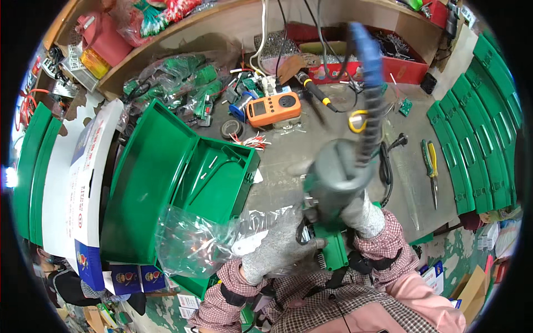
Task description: Assembling internal components of a handheld industrial tool and packing the finished units into cases and boxes.
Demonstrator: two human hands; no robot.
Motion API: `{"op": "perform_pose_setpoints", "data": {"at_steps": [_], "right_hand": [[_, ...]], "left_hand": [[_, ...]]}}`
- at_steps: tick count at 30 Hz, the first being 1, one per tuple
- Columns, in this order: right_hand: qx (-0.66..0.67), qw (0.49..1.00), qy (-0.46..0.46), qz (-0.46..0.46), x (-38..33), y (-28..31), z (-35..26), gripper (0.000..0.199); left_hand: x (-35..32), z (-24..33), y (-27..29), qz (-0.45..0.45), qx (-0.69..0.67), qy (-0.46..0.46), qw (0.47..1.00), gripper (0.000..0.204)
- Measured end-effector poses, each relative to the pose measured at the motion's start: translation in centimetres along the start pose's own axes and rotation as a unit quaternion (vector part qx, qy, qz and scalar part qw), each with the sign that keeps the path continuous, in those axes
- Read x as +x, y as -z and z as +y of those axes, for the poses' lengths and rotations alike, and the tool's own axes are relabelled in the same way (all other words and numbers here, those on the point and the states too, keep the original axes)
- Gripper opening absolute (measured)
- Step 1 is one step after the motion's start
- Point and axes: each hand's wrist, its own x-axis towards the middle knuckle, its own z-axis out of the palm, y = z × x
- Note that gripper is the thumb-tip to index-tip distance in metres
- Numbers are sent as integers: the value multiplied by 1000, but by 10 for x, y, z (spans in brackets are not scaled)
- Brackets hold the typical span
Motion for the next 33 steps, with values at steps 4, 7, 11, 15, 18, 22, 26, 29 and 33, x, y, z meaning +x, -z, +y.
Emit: {"op": "perform_pose_setpoints", "data": {"at_steps": [4, 7, 11, 15, 18, 22, 26, 29, 33], "right_hand": [[-27, 999, 17, 42, -16, -49, -83, 56], [190, 965, 173, -50, -28, -5, -69, 68], [315, 889, 309, 124, -69, 72, -22, 56], [444, 813, 363, 98, -74, 107, 7, 42], [411, 811, 384, 163, -74, 101, 5, 32], [381, 817, 390, 185, -71, 94, 4, 32], [340, 839, 377, 195, -67, 85, 4, 32], [354, 839, 369, 184, -63, 79, 6, 32], [378, 830, 379, 157, -58, 76, 13, 33]], "left_hand": [[-17, 13, 6, 13, 190, 33, 981, 70], [-31, 9, 11, 40, 232, -66, 970, 65], [-42, 2, 6, 47, 287, -67, 954, 68], [-38, 5, 5, 33, 284, -32, 958, 67], [-39, 2, 6, 41, 286, -40, 957, 67], [-39, 0, 4, 52, 294, -42, 954, 65], [-37, 1, 5, 51, 277, -41, 959, 64], [-36, 2, 7, 34, 283, -29, 958, 65], [-37, -2, 3, 64, 287, -56, 954, 61]]}}
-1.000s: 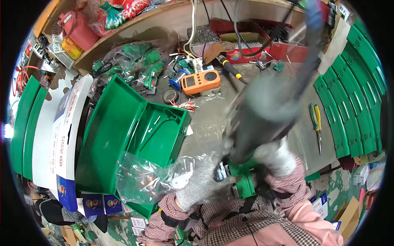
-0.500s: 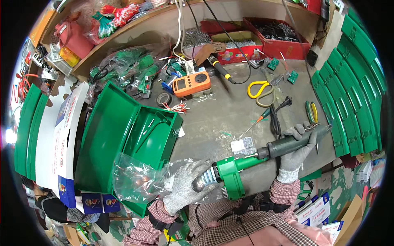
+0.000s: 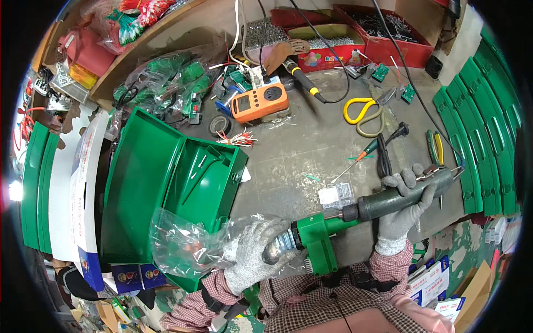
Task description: Assembling internal components of a handheld industrial tool and packing the finished units into cases and boxes.
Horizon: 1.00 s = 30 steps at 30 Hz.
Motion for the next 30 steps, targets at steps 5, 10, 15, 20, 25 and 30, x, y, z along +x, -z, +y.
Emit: {"op": "perform_pose_setpoints", "data": {"at_steps": [5, 10, 15, 20, 25, 30], "right_hand": [[1, 1000, -21, -12, 5, 3, 1, 36], [31, 999, -29, -25, 8, -4, 4, 36], [13, 1000, -25, -6, 9, -6, 3, 36], [-42, 999, -9, 24, 8, -9, 3, 38], [33, 999, 23, -29, -11, 16, -33, 38], [34, 999, 29, -6, -18, 10, -27, 38]], "left_hand": [[-3, -10, -5, 18, -41, -7, 999, 44], [-1, -5, 0, -6, -39, 15, 999, 43], [-1, -5, 0, -22, -32, 21, 999, 44], [0, -10, -1, -22, -97, 20, 995, 52], [1, -6, 4, -35, -82, 12, 996, 51], [-6, -8, -3, -25, -105, 37, 993, 47]]}}
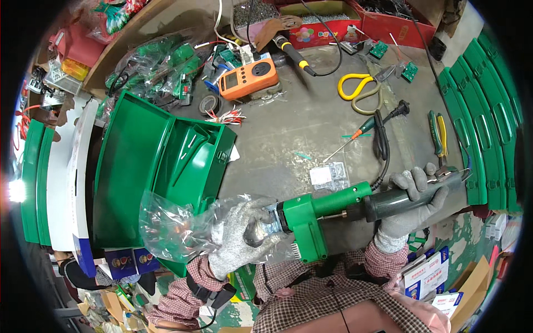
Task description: Assembling internal components of a handheld industrial tool and packing the finished units into cases and boxes.
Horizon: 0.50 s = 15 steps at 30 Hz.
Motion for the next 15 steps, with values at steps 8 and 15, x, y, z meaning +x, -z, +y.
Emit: {"op": "perform_pose_setpoints", "data": {"at_steps": [8, 15], "right_hand": [[14, 1000, 6, 2, -3, -2, 0, 37], [2, 1000, -1, 15, -2, 1, 3, 37]], "left_hand": [[-4, -1, 0, -12, -15, 26, 999, 48], [-3, -1, -1, 17, 25, 13, 999, 44]]}}
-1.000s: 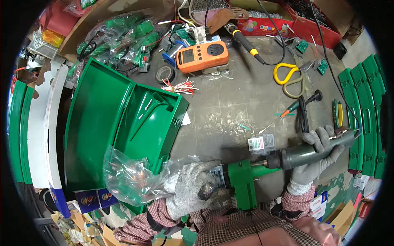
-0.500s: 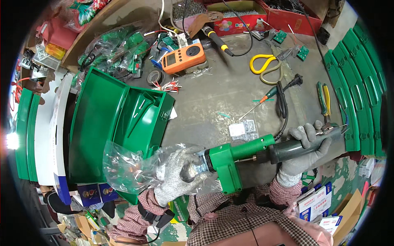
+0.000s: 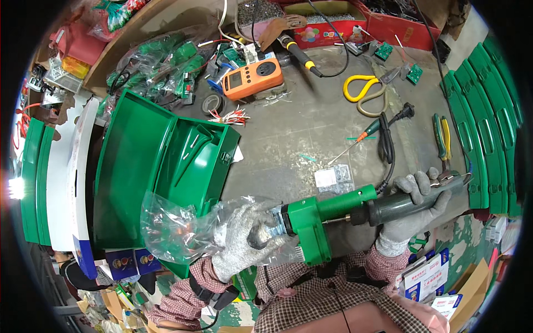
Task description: Assembling internal components of a handheld industrial tool and packing the finished units into cases and boxes.
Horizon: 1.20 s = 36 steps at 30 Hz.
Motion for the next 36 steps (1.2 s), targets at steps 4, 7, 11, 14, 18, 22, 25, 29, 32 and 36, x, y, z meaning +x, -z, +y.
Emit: {"op": "perform_pose_setpoints", "data": {"at_steps": [4, 7, 11, 14, 18, 22, 25, 29, 32, 36], "right_hand": [[30, 1000, -4, -4, 1, -3, 11, 34], [-10, 999, 33, 35, -1, -9, 9, 38], [-150, 984, 36, 86, -8, 2, 21, 52], [-38, 997, 41, 45, -12, -3, 24, 53], [6, 991, 80, 112, -14, -14, 22, 54], [-279, 921, 110, 248, -14, -27, 40, 53], [-427, 879, -9, 212, 5, -13, -28, 62], [-857, 493, 75, -133, 60, -7, -165, 54], [-937, 337, 25, -88, 59, -17, -180, 58], [-972, 114, 73, -192, 53, -52, -147, 60]], "left_hand": [[10, 4, 4, 4, 40, -43, 998, 41], [18, 5, 0, -13, 68, -31, 997, 37], [7, 11, 12, -4, 66, -19, 998, 41], [-4, -4, 4, -5, 34, -20, 999, 38], [-8, -14, -2, -21, 112, -66, 991, 73], [0, 5, -1, 22, 23, 6, 999, 53], [-6, 2, -1, 64, -138, 16, 988, 85], [3, 21, 15, -55, 228, -25, 972, 91], [8, 18, 9, -37, 226, -18, 973, 84], [-4, 12, 3, -48, 281, -26, 958, 81]]}}
